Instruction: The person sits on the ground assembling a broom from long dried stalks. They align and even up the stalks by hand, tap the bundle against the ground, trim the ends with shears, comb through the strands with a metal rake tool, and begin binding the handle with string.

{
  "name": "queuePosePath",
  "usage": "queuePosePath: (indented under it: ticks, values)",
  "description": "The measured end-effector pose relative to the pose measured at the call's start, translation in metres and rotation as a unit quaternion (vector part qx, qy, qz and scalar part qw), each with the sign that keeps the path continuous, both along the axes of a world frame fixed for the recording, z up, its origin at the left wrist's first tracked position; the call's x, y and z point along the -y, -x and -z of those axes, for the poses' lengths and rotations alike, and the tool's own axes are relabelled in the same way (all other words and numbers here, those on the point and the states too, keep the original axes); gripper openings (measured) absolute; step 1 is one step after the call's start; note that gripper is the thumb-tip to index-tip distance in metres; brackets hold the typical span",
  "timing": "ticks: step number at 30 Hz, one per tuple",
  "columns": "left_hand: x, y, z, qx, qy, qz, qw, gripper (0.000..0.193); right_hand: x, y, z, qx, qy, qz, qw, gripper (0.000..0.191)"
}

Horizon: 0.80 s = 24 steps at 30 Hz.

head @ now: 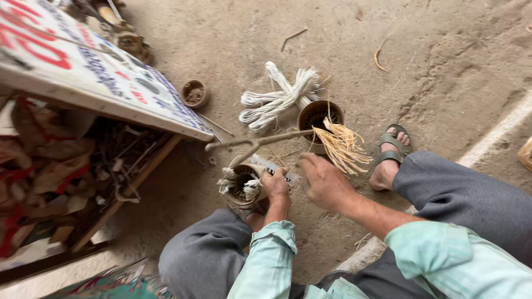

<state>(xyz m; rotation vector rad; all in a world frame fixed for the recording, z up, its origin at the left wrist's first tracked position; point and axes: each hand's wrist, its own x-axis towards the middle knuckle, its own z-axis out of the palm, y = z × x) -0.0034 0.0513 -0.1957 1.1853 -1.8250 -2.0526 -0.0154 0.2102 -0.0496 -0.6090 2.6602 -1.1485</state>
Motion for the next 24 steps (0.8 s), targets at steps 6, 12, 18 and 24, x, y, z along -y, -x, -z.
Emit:
queuePosePath:
  ticks: [6,12,18,24]
  values:
    - [0.04,-0.01,-0.076,-0.08,-0.102,0.03,0.991,0.03,0.013,0.01,0.034,0.043,-0.021,0.009,0.999,0.066]
    - [0.082,-0.012,-0.151,0.028,-0.097,0.23,0.968,0.034,0.019,0.017,0.04,0.118,-0.059,-0.112,0.985,0.057]
    - [0.088,-0.012,-0.164,0.064,-0.113,0.26,0.957,0.031,0.021,0.001,0.021,0.027,-0.112,-0.002,0.993,0.036]
    - [0.079,-0.008,-0.142,0.014,-0.168,0.254,0.952,0.041,0.025,0.006,0.008,0.042,0.003,0.028,0.999,0.054]
